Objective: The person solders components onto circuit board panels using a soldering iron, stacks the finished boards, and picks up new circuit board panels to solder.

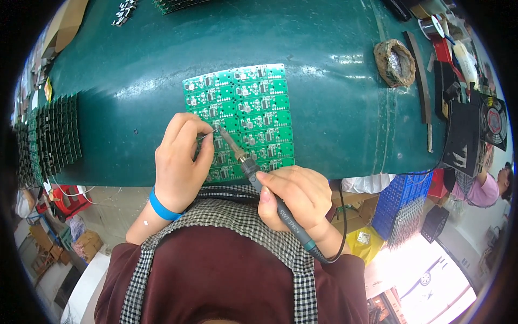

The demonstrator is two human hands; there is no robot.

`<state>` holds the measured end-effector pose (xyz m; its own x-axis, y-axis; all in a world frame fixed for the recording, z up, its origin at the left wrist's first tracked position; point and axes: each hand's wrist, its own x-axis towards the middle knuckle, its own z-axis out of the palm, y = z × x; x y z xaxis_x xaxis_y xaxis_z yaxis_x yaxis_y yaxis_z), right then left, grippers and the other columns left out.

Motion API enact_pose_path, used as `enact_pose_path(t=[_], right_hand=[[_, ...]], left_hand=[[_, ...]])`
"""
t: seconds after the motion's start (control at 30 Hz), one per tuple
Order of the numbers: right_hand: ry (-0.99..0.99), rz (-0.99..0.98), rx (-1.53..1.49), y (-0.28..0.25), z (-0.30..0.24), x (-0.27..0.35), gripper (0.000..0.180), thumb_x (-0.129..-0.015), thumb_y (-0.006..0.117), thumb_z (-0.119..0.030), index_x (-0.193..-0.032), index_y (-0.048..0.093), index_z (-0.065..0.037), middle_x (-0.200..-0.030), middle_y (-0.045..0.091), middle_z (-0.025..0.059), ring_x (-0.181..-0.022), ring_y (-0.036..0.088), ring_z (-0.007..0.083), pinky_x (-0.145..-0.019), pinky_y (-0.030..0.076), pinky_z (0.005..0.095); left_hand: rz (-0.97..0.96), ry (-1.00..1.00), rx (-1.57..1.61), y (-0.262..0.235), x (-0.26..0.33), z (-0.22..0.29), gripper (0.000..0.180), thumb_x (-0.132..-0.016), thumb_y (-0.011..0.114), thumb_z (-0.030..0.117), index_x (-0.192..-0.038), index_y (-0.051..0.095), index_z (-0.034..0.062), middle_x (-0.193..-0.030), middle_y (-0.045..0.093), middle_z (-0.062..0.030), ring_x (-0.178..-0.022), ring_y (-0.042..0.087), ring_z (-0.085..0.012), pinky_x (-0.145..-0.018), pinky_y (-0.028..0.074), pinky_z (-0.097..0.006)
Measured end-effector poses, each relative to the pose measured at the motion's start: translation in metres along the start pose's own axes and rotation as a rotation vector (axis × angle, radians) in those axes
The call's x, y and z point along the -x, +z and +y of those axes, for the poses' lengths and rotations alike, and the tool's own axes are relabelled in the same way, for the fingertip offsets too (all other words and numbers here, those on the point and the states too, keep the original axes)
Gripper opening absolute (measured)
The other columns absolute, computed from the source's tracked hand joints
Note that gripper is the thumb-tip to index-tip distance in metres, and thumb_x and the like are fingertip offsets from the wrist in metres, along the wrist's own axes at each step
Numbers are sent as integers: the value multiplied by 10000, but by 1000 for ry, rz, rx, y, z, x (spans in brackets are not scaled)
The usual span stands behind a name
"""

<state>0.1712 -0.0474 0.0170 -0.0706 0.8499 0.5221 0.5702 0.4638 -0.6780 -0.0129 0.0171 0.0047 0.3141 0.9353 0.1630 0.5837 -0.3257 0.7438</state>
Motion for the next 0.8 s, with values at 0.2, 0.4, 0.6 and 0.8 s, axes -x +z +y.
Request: enact_pose_path(t=[0.2, 0.4, 0.6, 0.8], right_hand=[[-28, 12, 9, -4, -4, 5, 111, -713, 613, -37, -804, 635, 23, -627, 602, 86, -507, 603, 209, -445, 475, 286], [-45, 22, -5, -9, -5, 11, 122, -716, 590, -43, -802, 632, 32, -618, 595, 92, -499, 593, 213, -448, 474, 295], [-39, 9, 1, -5, -5, 10, 118, -706, 594, -46, -785, 638, 30, -613, 591, 86, -493, 588, 205, -442, 468, 289], [-37, 12, 18, -4, -6, 12, 114, -702, 603, -51, -777, 643, 27, -615, 592, 81, -498, 594, 202, -442, 471, 286]], left_hand=[[20, 56, -71, -1, 5, 0, 122, -765, 646, -39, -827, 563, 28, -867, 536, -62, -519, 439, -137, -473, 370, -271], [-46, 2, 0, -8, 11, 3, 163, -733, 637, -33, -840, 532, 28, -853, 523, -103, -691, 575, -283, -582, 475, -358], [-39, 23, -14, -3, 13, 3, 162, -737, 625, -37, -848, 524, 24, -852, 526, -112, -714, 580, -288, -600, 482, -364], [-35, 3, 19, 1, 14, 4, 146, -749, 613, -63, -854, 549, 15, -869, 533, -78, -544, 460, -166, -498, 387, -287]])
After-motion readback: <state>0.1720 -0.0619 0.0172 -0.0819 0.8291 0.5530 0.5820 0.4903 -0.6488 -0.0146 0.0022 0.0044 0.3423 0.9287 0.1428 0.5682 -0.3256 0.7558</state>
